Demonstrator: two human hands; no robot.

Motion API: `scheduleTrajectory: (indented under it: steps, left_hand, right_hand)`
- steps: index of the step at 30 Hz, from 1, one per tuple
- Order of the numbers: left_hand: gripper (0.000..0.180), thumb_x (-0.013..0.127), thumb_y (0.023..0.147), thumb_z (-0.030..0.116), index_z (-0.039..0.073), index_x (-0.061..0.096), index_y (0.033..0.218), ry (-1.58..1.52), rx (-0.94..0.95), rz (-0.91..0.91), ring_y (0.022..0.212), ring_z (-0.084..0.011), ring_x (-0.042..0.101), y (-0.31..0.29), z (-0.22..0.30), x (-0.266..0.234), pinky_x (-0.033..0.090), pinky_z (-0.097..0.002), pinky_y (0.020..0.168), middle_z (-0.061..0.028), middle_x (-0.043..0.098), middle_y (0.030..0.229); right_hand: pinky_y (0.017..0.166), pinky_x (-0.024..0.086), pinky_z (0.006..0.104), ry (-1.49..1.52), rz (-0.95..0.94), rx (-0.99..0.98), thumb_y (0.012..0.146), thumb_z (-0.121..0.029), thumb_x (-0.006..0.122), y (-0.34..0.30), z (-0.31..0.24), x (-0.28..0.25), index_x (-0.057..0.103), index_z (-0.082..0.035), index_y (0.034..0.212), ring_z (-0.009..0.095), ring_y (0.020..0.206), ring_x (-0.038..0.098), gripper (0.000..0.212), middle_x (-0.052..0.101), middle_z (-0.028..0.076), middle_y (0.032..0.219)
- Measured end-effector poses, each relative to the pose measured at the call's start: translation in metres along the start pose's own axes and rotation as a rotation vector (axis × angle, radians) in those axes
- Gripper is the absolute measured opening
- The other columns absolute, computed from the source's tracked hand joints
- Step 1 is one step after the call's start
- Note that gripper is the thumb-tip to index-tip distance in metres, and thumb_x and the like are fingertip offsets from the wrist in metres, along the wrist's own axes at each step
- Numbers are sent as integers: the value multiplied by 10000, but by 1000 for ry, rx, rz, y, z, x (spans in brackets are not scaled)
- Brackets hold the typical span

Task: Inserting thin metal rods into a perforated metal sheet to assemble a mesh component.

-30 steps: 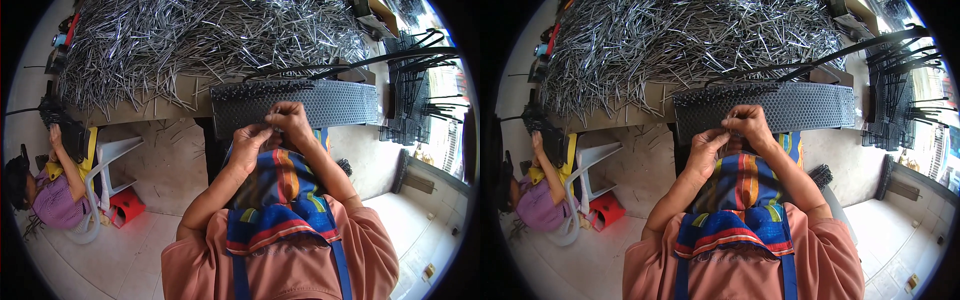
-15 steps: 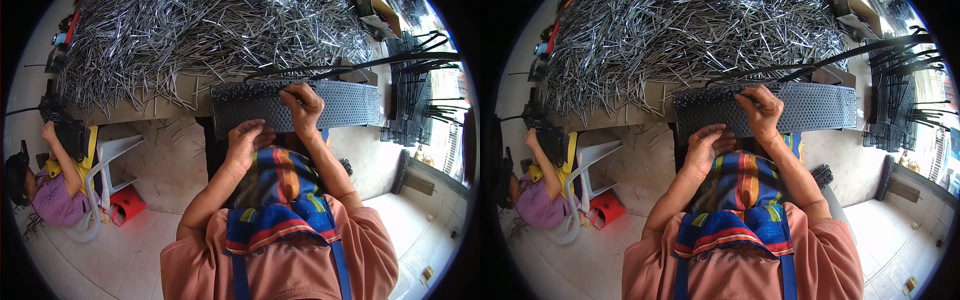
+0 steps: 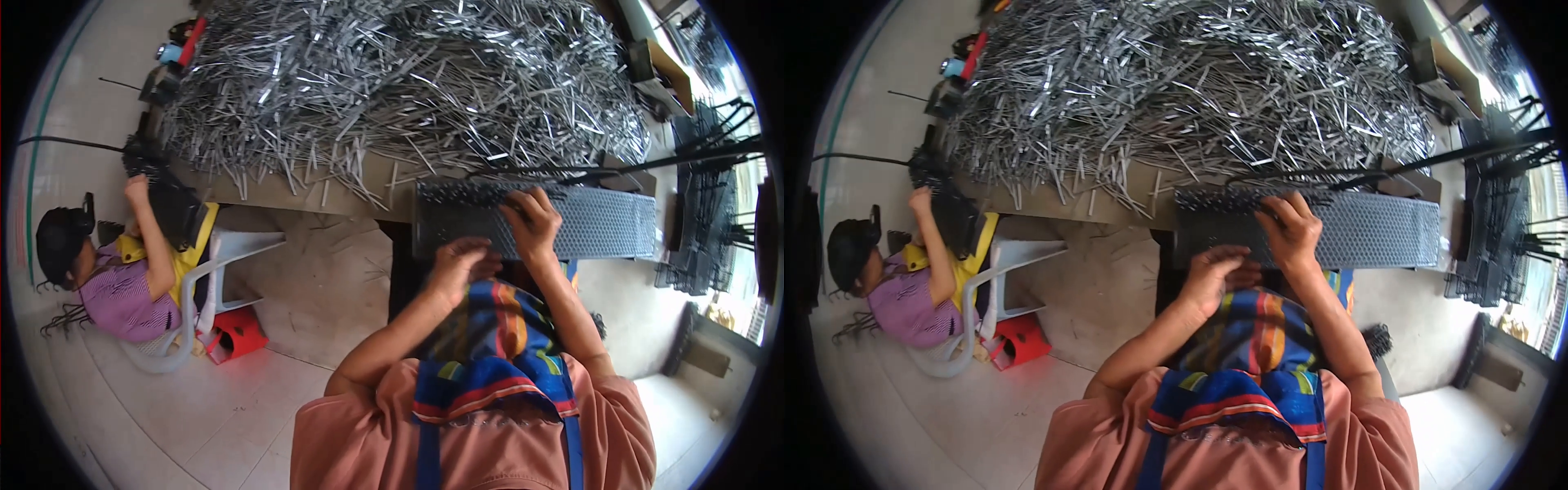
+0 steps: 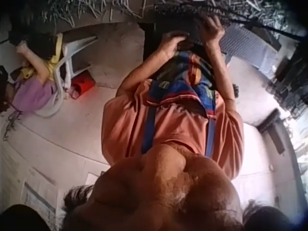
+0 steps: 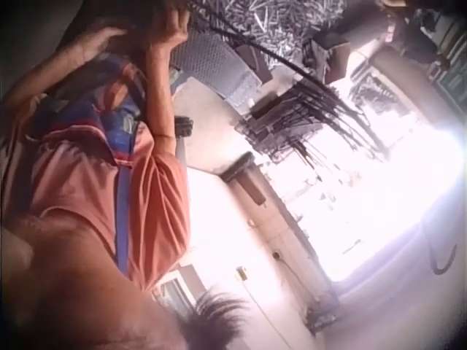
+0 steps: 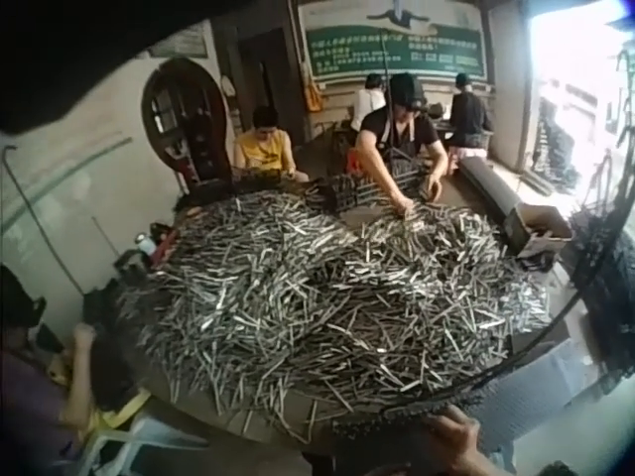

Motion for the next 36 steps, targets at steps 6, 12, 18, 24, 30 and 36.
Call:
scheduleTrajectory:
  steps: [6, 12, 18, 24, 30, 36]
  left_hand:
    - [225, 580, 934, 79, -1, 612, 1142, -1, -35, -131, 854, -281, 717, -7, 15, -2, 598, -374, 759, -178, 704, 967]
    - [216, 572, 910, 44, -6, 611, 1117, 254, 516, -9, 737, -200, 694, -43, 158, -2, 567, -290, 645, -146, 706, 920]
    - [640, 737, 772, 21, -12, 418, 1326, 1131, 1297, 614, 1204, -276, 486, 11, 310, -55, 443, -380, 977, -198, 413, 1366]
    - [947, 845, 684, 203, -54, 278, 1397, 1487, 1264, 978, 1356, -439, 316, 97, 388, -41, 304, -484, 1127, -293, 313, 1453]
    - [1163, 849, 641, 515, -18, 229, 1468, 1785, 775, 1388, 1371, -423, 325, 157, 442, -79, 257, -534, 1142, -295, 314, 1485]
    - [1051, 792, 610, 571, -13, 401, 1392, 2029, 487, 1148, 1324, -343, 406, 157, 454, -109, 181, -523, 1171, -189, 467, 1396]
  right_hand:
    - [605, 517, 340, -57, -45, -201, 766, 14, 720, -4, -9, 11, 694, -32, 927, 276, 702, 651, 169, 631, 113, 883]
    - [641, 532, 362, -8, -131, -198, 732, -6, 732, -31, -6, 1, 669, -41, 948, 295, 778, 654, 228, 620, 121, 960]
    - [624, 526, 383, 23, -202, -138, 736, -37, 727, -57, 12, 12, 663, -41, 930, 315, 765, 650, 205, 622, 122, 914]
    - [604, 512, 385, -10, -275, -106, 724, -39, 720, -49, 9, 16, 661, -52, 869, 300, 715, 637, 157, 620, 103, 852]
    - [564, 478, 374, -44, -294, -135, 698, -61, 744, -51, 10, 22, 675, -81, 869, 265, 666, 614, 186, 622, 68, 846]
    - [544, 462, 364, -89, -294, -142, 686, -71, 755, -49, 19, 25, 684, -96, 870, 246, 634, 599, 199, 616, 51, 847]
Point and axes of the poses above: each hand's wrist, its own y-axis towards the middle knuckle, its own x-axis out of the palm, z = x × y, the point moved 7 cm from there along y, towards the middle knuckle
